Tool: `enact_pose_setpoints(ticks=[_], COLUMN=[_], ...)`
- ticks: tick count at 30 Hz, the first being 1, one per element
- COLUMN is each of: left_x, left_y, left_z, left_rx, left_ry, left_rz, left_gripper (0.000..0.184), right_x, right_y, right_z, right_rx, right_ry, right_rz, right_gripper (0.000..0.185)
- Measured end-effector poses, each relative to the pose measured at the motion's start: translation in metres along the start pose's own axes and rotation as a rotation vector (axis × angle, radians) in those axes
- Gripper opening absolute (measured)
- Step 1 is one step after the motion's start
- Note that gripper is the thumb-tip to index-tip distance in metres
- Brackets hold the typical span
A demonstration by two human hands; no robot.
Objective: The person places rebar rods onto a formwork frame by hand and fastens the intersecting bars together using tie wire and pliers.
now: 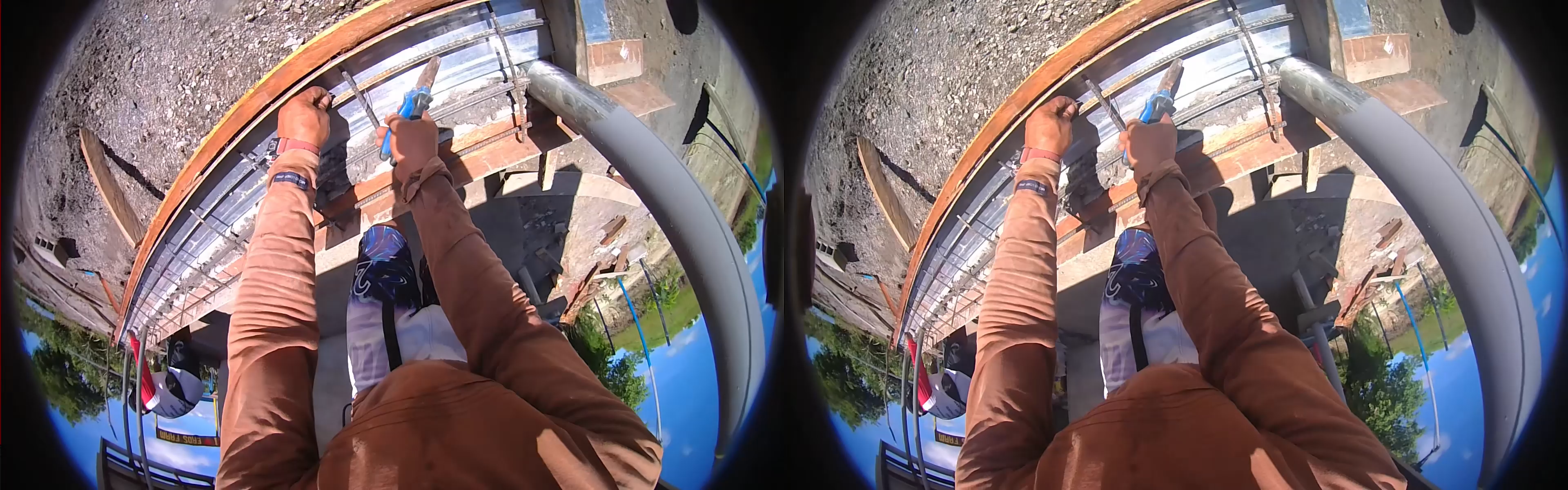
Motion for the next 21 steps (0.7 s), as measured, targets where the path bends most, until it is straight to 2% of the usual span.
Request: enact_pose_setpoints(ticks=[1,3,4,5,7,9,11,13,16,17,19,21], left_x=[-0.001,-0.004,-0.004,-0.004,-0.004,-0.003,-0.005,-0.005,-0.007,-0.007,-0.009,-0.011], left_y=[0.0,0.0,0.0,0.001,0.0,0.0,-0.001,-0.001,0.0,0.001,0.001,0.0], left_z=[0.001,0.003,0.005,0.006,0.005,0.004,0.004,0.006,0.005,0.006,0.005,0.0], left_rx=[-0.004,-0.026,-0.028,-0.038,-0.049,0.024,0.003,-0.015,0.011,0.01,0.079,0.132], left_ry=[-0.001,-0.004,-0.006,0.007,0.02,0.064,0.066,0.065,0.105,0.101,0.086,0.082], left_rz=[-0.002,-0.022,-0.029,-0.023,-0.019,0.002,0.009,0.009,-0.058,-0.059,-0.061,-0.017], left_gripper=[0.012,0.012,0.012,0.012,0.012,0.012,0.012,0.012,0.014,0.014,0.017,0.017], right_x=[-0.002,-0.012,-0.03,-0.028,-0.026,-0.019,-0.023,-0.021,-0.016,-0.014,-0.008,-0.002], right_y=[-0.008,-0.015,-0.006,-0.005,0.008,0.018,0.042,0.053,0.06,0.059,0.059,0.054], right_z=[0.003,0.024,0.041,0.045,0.05,0.046,0.053,0.053,0.049,0.045,0.043,0.041], right_rx=[-0.004,-0.631,-0.71,-0.712,-0.991,-0.913,-1.058,-1.013,-1.188,-1.191,-1.195,-1.108], right_ry=[-0.002,-0.363,-0.452,-0.457,-0.596,-0.519,-0.816,-0.784,-0.312,-0.31,-0.459,-0.395], right_rz=[0.001,0.076,0.118,0.125,0.283,0.313,0.533,0.545,0.556,0.559,0.542,0.553], right_gripper=[0.049,0.034,0.024,0.024,0.026,0.031,0.035,0.038,0.04,0.04,0.039,0.039])
Point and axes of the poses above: each hand's wrist, its own x-axis towards the middle knuckle, its own y-axis out of the palm, z = x × y, the point moved 5 cm from there along x, towards the middle knuckle, and after that the axes turned 9 degrees about x, right-handed, at the moved point
